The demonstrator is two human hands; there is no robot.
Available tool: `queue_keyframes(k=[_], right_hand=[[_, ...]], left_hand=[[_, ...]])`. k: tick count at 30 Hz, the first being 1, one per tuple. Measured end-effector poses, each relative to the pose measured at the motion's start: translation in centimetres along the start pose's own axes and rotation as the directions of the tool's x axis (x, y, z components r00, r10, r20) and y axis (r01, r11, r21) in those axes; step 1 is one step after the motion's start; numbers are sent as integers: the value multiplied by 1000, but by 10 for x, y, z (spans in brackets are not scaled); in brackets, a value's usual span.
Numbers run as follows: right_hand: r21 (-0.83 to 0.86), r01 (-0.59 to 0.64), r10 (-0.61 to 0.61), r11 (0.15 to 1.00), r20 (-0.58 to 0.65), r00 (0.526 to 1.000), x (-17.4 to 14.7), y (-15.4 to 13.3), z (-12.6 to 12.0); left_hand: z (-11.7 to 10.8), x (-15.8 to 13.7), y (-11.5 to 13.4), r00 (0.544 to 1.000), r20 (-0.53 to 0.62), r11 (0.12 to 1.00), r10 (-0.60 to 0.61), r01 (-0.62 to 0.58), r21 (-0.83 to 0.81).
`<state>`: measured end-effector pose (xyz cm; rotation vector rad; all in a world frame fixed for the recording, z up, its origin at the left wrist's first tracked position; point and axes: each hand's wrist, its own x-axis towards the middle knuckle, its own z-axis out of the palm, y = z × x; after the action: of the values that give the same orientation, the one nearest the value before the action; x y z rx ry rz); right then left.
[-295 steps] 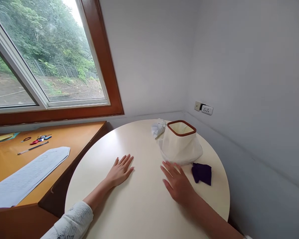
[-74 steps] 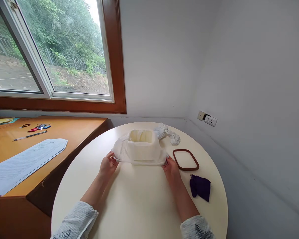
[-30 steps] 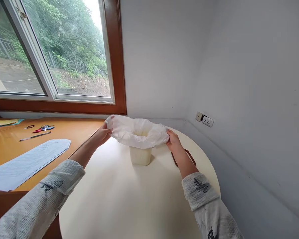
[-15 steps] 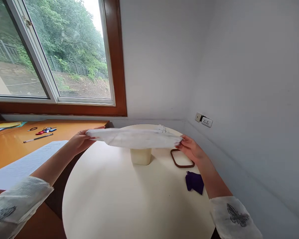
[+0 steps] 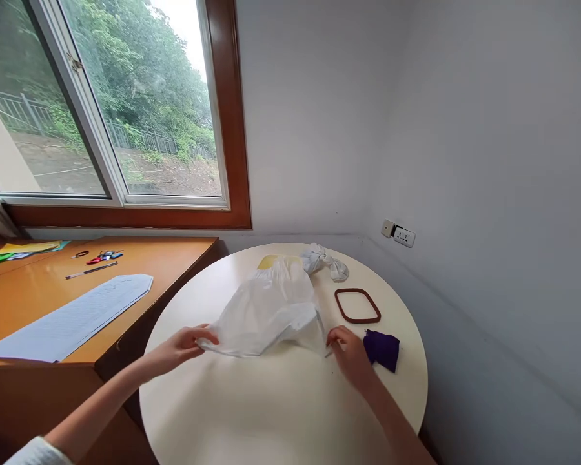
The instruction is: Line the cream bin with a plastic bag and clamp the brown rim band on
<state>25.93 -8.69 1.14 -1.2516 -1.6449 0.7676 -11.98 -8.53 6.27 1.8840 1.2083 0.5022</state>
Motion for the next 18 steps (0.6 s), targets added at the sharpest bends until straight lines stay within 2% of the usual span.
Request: queue_keyframes(k=[1,3,5,7,9,12,15,16,18], right_hand=[[-36,19,-19,999,-19,1000,-6,-5,16],[-247,156,-150,956,45,988,-17,-20,48],[-291,215,-196,932,94,976,-28,-37,78],[-302,288,-249,909,162,955,-35,-52,103],[-329,407,-320,852,289,902,-39,-62,119],[-305,471,-360,828,355,863,-43,-72,124],[-136,485,-415,864,353,838,-46,-75,111],[-63,475,-433,878,323,842,-47,-74,105],[63,411,-415,909,197,888,-45,-69,94]], left_hand=[[12,1,5,999,-41,992,11,-16,-127],[38,6,16,996,-91,952,11,-39,-304],[63,13,29,997,-61,885,-41,8,-465],[85,22,41,1000,-6,807,-2,-2,-591],[101,30,50,1000,12,767,4,5,-642],[114,36,58,989,-118,796,-88,-1,-605],[111,35,57,959,-235,797,-161,-14,-604],[107,33,56,952,-260,802,-163,-26,-596],[98,29,53,939,-314,834,-139,-60,-549]])
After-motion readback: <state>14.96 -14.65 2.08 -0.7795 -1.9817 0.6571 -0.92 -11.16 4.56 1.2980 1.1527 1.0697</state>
